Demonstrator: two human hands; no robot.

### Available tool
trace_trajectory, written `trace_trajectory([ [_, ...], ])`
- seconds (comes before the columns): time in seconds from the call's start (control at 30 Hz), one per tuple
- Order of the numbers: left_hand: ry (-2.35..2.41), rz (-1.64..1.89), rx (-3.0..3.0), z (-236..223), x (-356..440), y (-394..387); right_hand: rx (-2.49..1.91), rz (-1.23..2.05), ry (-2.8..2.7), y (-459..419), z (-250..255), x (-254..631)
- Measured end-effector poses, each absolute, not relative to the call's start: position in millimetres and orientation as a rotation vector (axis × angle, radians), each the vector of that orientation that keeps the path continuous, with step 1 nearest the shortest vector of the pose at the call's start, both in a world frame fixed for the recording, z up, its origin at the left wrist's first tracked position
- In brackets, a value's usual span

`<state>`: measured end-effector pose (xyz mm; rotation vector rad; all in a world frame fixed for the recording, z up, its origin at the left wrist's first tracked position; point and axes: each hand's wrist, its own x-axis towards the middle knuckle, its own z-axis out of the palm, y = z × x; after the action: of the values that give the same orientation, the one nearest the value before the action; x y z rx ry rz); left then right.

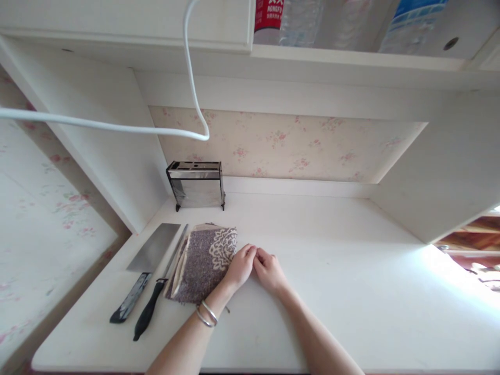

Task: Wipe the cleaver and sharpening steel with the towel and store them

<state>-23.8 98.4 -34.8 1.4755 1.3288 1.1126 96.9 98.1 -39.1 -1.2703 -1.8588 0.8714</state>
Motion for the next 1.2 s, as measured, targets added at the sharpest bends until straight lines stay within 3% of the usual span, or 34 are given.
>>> trace_trajectory([
  [1.2, 1.36, 1.072, 1.441, -34.7, -23.4, 100.1, -1.319, 0.85, -1.905, 98.2, -38.2, 99.4],
])
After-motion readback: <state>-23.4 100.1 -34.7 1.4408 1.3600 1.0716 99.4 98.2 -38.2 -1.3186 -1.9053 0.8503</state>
